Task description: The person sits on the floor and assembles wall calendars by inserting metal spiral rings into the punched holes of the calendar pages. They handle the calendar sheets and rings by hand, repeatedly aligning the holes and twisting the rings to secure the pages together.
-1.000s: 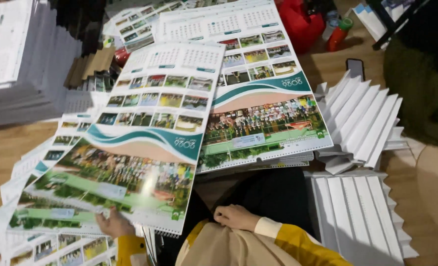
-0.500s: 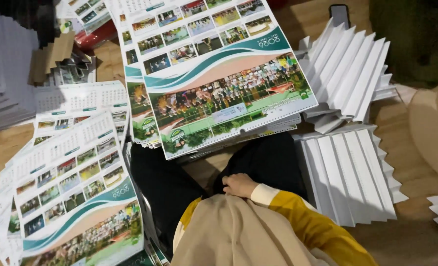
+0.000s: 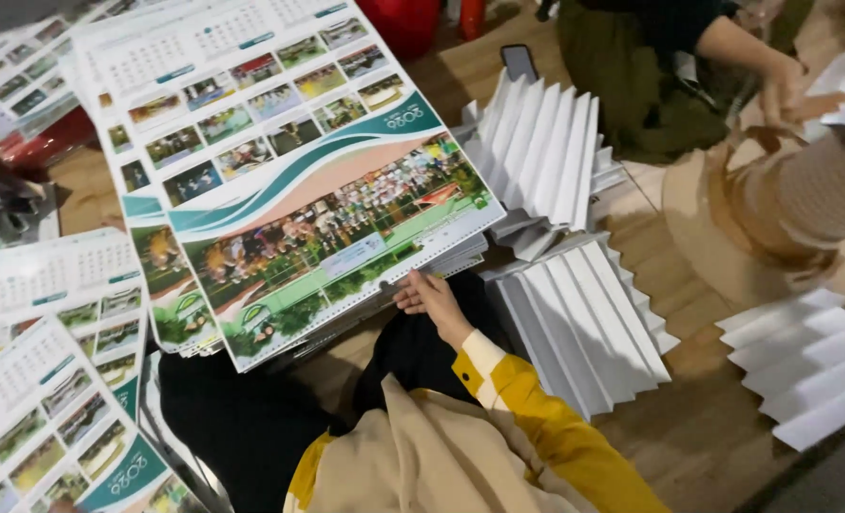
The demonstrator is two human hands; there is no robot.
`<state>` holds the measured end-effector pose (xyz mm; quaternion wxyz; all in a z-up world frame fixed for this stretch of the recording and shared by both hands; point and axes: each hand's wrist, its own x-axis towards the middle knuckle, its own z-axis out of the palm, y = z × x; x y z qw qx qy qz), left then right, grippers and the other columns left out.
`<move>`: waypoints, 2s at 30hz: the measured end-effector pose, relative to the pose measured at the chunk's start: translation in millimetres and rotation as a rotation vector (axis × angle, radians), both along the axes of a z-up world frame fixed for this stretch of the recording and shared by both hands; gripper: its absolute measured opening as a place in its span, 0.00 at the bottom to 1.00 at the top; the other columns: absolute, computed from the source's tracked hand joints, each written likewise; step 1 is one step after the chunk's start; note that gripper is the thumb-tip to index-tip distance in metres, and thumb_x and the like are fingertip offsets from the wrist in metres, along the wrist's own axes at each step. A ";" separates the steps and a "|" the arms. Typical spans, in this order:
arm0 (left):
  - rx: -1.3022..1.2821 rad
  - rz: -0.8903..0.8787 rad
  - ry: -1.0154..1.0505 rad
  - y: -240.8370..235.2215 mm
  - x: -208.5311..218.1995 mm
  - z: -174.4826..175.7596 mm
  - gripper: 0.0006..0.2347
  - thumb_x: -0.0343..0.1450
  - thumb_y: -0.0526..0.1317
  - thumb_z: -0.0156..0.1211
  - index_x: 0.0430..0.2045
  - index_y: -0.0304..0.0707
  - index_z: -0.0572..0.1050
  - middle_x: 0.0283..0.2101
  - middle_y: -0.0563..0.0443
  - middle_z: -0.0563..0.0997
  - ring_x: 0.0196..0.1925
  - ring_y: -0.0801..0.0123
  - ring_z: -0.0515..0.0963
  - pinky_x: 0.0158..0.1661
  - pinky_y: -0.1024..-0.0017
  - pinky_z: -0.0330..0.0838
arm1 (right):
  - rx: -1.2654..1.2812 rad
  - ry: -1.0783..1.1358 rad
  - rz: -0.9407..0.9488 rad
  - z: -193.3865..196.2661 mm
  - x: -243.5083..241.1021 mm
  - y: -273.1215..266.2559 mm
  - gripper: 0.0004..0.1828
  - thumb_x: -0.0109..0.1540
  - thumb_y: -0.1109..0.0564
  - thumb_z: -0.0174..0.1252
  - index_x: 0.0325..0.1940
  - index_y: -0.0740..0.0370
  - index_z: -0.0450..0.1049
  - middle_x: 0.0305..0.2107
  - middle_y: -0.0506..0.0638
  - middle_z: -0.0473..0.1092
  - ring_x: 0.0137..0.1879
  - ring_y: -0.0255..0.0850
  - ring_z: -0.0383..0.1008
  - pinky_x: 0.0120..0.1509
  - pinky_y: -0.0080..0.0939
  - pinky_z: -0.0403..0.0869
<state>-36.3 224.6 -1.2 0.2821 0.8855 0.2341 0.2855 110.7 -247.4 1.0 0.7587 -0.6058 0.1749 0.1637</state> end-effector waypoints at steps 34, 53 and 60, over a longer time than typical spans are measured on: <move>0.809 -0.819 -0.009 -247.8 156.6 31.5 0.23 0.64 0.38 0.46 0.56 0.58 0.60 0.31 0.60 0.77 0.33 0.74 0.79 0.26 0.80 0.73 | -0.370 0.016 0.583 -114.3 -46.1 32.5 0.14 0.60 0.53 0.49 0.45 0.63 0.70 0.30 0.57 0.72 0.38 0.47 0.73 0.43 0.44 0.72; 0.712 -0.770 0.085 -279.9 151.7 35.5 0.14 0.50 0.47 0.69 0.24 0.45 0.78 0.43 0.51 0.76 0.38 0.64 0.74 0.25 0.73 0.74 | -0.368 -0.044 0.100 -42.8 -27.9 -14.2 0.11 0.63 0.60 0.42 0.43 0.65 0.70 0.31 0.57 0.71 0.36 0.41 0.71 0.41 0.39 0.74; 0.646 -0.907 0.197 -274.3 160.7 42.9 0.12 0.53 0.45 0.68 0.26 0.48 0.78 0.40 0.51 0.78 0.37 0.61 0.76 0.23 0.73 0.74 | -0.354 -0.080 0.060 -28.6 -24.0 -10.5 0.11 0.63 0.60 0.43 0.42 0.65 0.71 0.29 0.57 0.71 0.34 0.41 0.72 0.39 0.40 0.75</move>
